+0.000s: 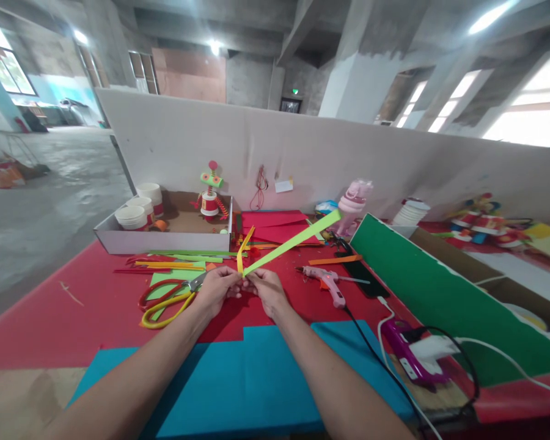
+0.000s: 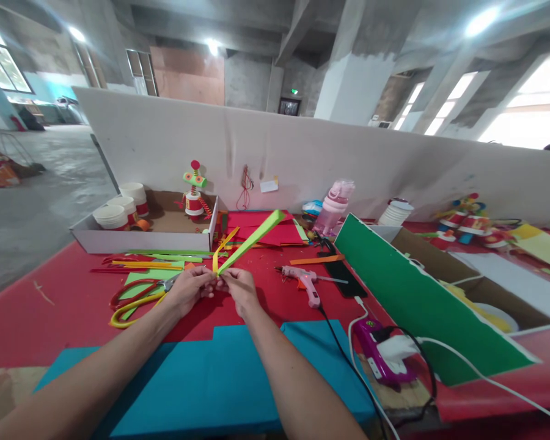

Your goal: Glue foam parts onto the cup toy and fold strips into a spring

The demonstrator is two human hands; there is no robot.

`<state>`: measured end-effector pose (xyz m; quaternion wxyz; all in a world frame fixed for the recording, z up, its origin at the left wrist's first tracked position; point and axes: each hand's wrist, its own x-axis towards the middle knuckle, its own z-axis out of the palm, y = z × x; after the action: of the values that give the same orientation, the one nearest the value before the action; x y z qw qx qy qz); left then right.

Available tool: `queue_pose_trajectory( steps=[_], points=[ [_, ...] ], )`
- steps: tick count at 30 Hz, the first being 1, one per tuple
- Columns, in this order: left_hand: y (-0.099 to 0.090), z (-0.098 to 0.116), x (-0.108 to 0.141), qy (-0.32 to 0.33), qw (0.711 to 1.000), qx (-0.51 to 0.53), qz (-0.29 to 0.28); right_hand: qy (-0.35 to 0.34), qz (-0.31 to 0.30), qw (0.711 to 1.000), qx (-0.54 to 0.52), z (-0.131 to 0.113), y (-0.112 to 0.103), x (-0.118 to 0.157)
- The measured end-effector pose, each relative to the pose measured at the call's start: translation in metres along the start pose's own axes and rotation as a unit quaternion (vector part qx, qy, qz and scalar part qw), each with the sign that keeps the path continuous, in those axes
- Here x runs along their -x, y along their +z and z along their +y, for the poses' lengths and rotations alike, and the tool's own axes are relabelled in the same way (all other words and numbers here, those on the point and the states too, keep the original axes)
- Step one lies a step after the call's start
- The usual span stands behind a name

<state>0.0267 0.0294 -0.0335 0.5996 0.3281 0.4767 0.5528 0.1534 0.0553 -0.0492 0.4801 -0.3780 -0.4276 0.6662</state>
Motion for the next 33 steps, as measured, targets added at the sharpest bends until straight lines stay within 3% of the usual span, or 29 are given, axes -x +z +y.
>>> queue_pose_trajectory(
  steps=[11, 23, 28, 33],
  points=[
    [-0.0028, -0.004, 0.0003, 0.013, 1.0, -0.012, -0.021, -0.011, 0.02, 1.0, 0.019, 0.0012, 0.0007, 0.0011],
    [0.0032, 0.0011, 0.0056, -0.01, 0.999, -0.031, -0.017, -0.102, 0.069, 0.984, 0.127, 0.0044, -0.0014, -0.0027],
    [0.0011, 0.0002, 0.0043, -0.044, 0.997, -0.002, -0.059, -0.145, 0.093, 0.97, 0.172, 0.0004, -0.002, -0.0015],
    [-0.0006, -0.0032, -0.0007, -0.015, 1.0, -0.002, 0.004, -0.097, 0.043, 0.986, 0.125, -0.0016, -0.0029, -0.0018]
  ],
)
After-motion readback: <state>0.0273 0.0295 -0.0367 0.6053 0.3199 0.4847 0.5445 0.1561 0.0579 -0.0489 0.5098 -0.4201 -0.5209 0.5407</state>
